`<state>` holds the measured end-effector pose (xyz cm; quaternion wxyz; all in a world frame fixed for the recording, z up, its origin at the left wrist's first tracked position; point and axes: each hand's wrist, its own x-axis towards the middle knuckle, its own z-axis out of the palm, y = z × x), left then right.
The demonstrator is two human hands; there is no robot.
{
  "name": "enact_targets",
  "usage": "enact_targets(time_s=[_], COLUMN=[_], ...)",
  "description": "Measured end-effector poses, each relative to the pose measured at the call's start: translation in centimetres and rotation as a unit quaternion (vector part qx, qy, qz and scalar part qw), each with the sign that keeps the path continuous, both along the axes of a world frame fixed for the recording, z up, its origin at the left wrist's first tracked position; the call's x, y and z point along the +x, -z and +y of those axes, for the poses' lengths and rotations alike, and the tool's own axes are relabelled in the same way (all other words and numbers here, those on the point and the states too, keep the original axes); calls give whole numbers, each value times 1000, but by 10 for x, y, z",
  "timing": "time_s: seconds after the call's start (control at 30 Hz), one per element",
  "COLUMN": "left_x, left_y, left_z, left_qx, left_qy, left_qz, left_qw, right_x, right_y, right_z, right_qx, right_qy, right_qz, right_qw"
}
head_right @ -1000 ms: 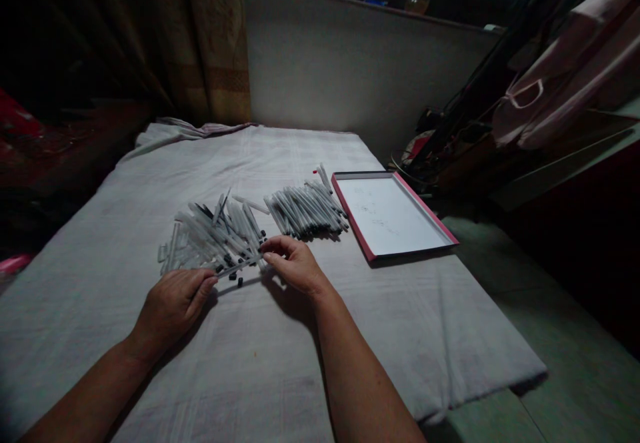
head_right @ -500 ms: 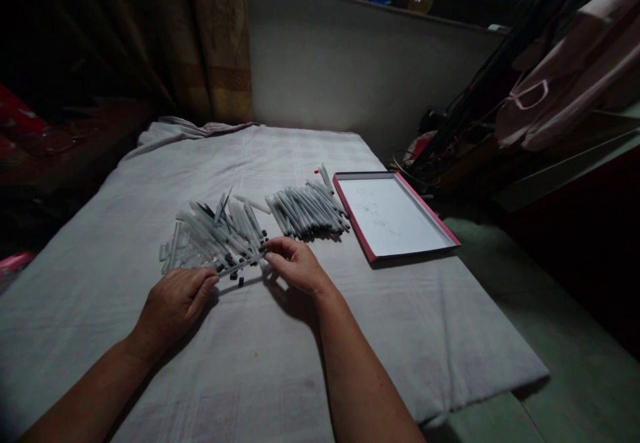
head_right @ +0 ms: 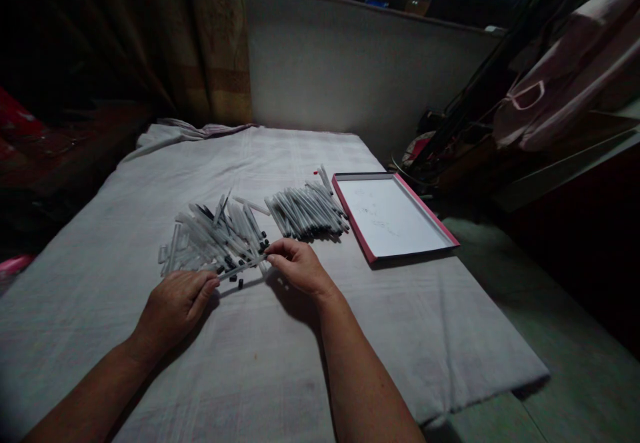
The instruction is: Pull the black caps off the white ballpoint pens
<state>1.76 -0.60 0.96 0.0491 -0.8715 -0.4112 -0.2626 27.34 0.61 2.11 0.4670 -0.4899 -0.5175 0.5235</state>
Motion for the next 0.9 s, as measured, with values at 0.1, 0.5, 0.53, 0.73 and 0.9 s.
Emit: enact_targets(time_s=[0.1,0.5,0.53,0.73,0.9], left_x=[0,0,0,-2,-4], left_y=[-1,1,2,3,3], left_z=[0,0,0,1,1], left_qx=[4,-4,-8,-26,-19], left_qy=[10,22,22,18,12], left_qz=[-3,-2,-1,-2,-13], left_qw=[1000,1000,1000,1000,1000], right_x=[1,-3,-2,7,14], right_y=[-1,4,3,-2,5], right_z=[1,1,1,1,5], right_qx=[21,-35,-30,19,47], right_qy=[2,-8,-7,3,68], right_qz=[-6,-43,-56,-36,-119], right_qw=[1000,998,998,999,989])
